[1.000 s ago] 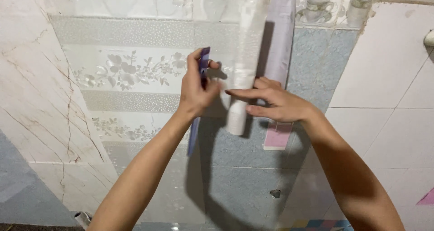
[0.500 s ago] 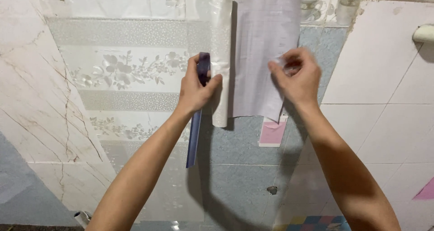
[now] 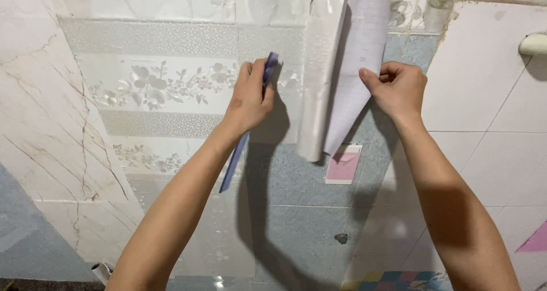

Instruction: Applying a decorative vinyl wrap to a tiled wall by smoothing it with a ruler and trimming the excess with scissors.

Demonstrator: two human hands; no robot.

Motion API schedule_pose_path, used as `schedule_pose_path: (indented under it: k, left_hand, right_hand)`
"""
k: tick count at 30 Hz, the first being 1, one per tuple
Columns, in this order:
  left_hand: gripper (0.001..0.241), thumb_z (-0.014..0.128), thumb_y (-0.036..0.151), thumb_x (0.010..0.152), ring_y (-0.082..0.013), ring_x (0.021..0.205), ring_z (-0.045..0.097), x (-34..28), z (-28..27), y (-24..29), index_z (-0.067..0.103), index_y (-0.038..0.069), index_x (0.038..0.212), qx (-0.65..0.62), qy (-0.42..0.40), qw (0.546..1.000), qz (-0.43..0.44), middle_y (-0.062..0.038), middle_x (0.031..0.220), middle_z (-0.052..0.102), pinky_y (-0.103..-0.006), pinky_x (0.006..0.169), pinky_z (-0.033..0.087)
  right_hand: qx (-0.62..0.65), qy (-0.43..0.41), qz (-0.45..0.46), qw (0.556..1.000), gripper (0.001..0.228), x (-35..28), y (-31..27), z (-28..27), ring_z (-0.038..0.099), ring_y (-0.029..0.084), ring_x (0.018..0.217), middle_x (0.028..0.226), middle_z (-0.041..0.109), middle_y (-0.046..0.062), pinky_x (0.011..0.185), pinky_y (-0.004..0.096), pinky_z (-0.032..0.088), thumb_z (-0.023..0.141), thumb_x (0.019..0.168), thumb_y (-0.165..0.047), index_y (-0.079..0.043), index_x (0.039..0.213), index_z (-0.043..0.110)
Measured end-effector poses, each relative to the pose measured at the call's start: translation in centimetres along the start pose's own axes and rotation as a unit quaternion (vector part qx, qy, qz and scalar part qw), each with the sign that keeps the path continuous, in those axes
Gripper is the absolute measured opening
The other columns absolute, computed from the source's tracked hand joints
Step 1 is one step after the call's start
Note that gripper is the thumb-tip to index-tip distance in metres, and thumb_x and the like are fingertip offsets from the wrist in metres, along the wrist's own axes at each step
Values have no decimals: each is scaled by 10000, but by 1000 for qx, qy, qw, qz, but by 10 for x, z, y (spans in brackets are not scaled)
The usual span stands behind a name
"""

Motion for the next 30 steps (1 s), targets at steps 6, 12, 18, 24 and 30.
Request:
schedule_pose_path:
  k: [6,12,18,24,30]
  left_hand:
    - [367,732,267,956,-342,826,725,11,-17,13,559,218,1275,148,85,982,76,-79,908,653,-471,726,602]
    - [150,648,334,1071,-119,508,460,29,-18,20,652,287,1214,348,210,866,292,42,811,512,-267,309,282]
    - [293,679,316,1078,-97,635,483,62,-4,14,586,291,1355,363,213,843,336,31,916,570,-193,393,371]
    - [402,629,45,1018,-88,609,424,25,11,16,613,286,1340,364,188,829,381,38,902,570,-203,411,296]
    - [453,629,57,1012,-140,668,480,20,24,12,543,253,1411,364,160,849,348,2,986,562,-251,382,359]
  right_hand:
    - [-20,20,-15,999,190,4,18,-7,606,133,613,688,647,80,538,264,455,884,926,-214,-61,942,774]
    - [-110,36,25,993,390,0,4,-19,448,81,655,656,565,-70,676,284,397,846,960,-342,-141,707,628]
    - [-107,34,37,993,284,0,-1,-19,524,80,667,694,631,-47,644,291,439,860,960,-310,-137,799,703]
    - [-133,56,-22,989,331,2,11,-20,535,89,652,705,611,-42,649,304,453,853,966,-318,-146,791,631]
    - [-158,208,-413,873,450,-59,-90,-2,513,451,1192,1256,507,272,1001,531,392,747,967,-160,64,1270,502]
Point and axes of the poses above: each hand's wrist, its own x-axis towards the middle knuckle, its own z-axis out of the palm, y = z × x, the point moved 4 cm from there along x, towards the middle knuckle
